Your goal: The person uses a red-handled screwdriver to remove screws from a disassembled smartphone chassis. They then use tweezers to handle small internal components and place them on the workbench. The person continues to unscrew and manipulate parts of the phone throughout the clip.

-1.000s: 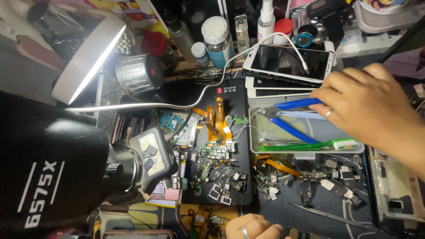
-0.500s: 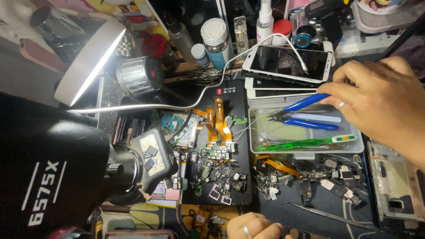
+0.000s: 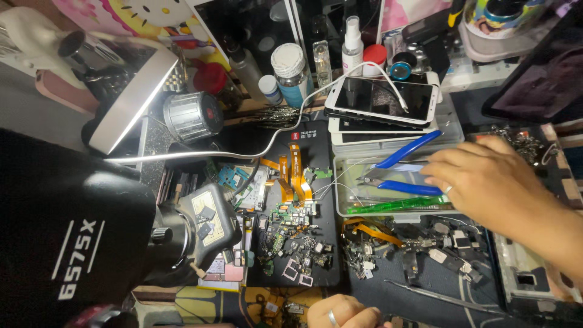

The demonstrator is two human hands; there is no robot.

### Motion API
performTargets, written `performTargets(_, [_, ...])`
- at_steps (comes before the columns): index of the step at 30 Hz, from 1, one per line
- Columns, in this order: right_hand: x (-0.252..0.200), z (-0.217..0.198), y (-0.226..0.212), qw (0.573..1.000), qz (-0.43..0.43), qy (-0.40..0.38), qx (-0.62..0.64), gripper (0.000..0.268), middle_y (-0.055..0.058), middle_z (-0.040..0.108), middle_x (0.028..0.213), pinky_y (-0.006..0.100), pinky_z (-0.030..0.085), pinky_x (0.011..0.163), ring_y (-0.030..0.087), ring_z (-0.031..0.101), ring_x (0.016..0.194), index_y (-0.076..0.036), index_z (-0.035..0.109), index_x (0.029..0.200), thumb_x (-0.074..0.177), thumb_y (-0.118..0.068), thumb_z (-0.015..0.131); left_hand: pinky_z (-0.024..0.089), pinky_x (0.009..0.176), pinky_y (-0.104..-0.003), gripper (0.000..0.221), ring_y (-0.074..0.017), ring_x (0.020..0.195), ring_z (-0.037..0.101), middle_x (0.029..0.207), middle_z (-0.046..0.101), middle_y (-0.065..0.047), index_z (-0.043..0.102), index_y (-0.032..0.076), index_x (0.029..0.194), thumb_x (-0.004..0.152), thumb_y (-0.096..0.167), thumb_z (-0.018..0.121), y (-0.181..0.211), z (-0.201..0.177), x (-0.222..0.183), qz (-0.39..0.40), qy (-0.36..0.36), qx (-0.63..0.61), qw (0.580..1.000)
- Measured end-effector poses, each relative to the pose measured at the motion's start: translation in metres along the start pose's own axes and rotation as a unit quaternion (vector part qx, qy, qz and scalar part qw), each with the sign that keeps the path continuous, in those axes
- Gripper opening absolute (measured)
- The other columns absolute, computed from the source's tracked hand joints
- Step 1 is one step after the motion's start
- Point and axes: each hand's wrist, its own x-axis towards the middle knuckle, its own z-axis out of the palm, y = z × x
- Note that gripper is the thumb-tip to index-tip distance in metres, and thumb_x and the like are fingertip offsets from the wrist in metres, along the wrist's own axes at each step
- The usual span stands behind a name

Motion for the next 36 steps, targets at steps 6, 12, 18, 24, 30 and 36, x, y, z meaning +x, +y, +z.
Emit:
performTargets(6, [-0.028, -0.007, -0.004, 0.992, -0.015, 0.096, 0.086, 0.024, 0.0, 0.073, 0.119, 0.043, 0.042, 0.101, 0.021, 0.063, 0.117, -0.017, 0.078, 0.102, 0.081, -0.019, 0.067, 0.049, 0.047, -0.029, 0.022, -0.0177, 0.052, 0.063, 0.061, 0.061, -0.003, 0.071, 0.004, 0.081, 0.076, 0.014, 0.09, 0.019, -0.006, 0.023, -0.027, 0.0, -0.023, 0.999])
performTargets(12, [-0.129, -0.009, -0.041, 0.974, -0.014, 0.113, 0.197, 0.029, -0.008, 0.076, 0.113, 0.035, 0.049, 0.097, 0.013, 0.066, 0.108, -0.02, 0.077, 0.113, 0.086, -0.029, 0.074, 0.059, 0.06, -0.035, 0.049, -0.0258, 0.069, 0.07, 0.091, 0.07, -0.016, 0.049, 0.008, 0.121, 0.087, -0.008, 0.081, 0.022, -0.008, 0.036, 0.097, 0.021, -0.054, 0.994])
performTargets(18, [-0.169, 0.022, -0.102, 0.903, -0.056, 0.081, 0.417, 0.041, 0.009, 0.076, 0.114, 0.034, 0.056, 0.088, 0.025, 0.075, 0.104, -0.003, 0.074, 0.119, 0.078, -0.011, 0.075, 0.065, 0.069, -0.039, 0.065, -0.0331, 0.082, 0.076, 0.102, 0.07, -0.023, 0.037, 0.01, 0.14, 0.091, -0.016, 0.072, 0.041, -0.006, 0.036, 0.056, -0.023, -0.202, 0.978])
performTargets(24, [-0.183, 0.031, -0.115, 0.853, 0.066, 0.097, 0.509, 0.025, 0.003, 0.078, 0.096, 0.028, 0.062, 0.078, 0.018, 0.074, 0.092, -0.005, 0.077, 0.103, 0.077, -0.007, 0.08, 0.065, 0.074, -0.039, 0.071, -0.0323, 0.087, 0.076, 0.106, 0.07, -0.021, 0.034, 0.014, 0.148, 0.095, -0.018, 0.068, 0.061, -0.001, 0.036, 0.051, -0.08, -0.226, 0.969])
performTargets(30, [-0.198, 0.024, -0.122, 0.842, 0.136, 0.118, 0.508, 0.023, 0.003, 0.076, 0.093, 0.028, 0.059, 0.075, 0.017, 0.073, 0.086, -0.005, 0.079, 0.096, 0.073, -0.005, 0.08, 0.064, 0.077, -0.037, 0.073, -0.0322, 0.091, 0.076, 0.11, 0.07, -0.023, 0.031, 0.014, 0.149, 0.096, -0.018, 0.069, 0.068, 0.004, 0.029, 0.018, -0.097, -0.273, 0.957])
performTargets(36, [-0.194, 0.012, -0.137, 0.774, 0.239, 0.099, 0.578, 0.03, 0.004, 0.081, 0.092, 0.027, 0.058, 0.076, 0.013, 0.076, 0.083, -0.006, 0.081, 0.104, 0.074, -0.006, 0.081, 0.063, 0.084, -0.036, 0.072, -0.028, 0.098, 0.073, 0.113, 0.067, -0.023, 0.028, 0.012, 0.151, 0.098, -0.021, 0.064, 0.071, 0.016, 0.011, -0.005, -0.05, -0.29, 0.956])
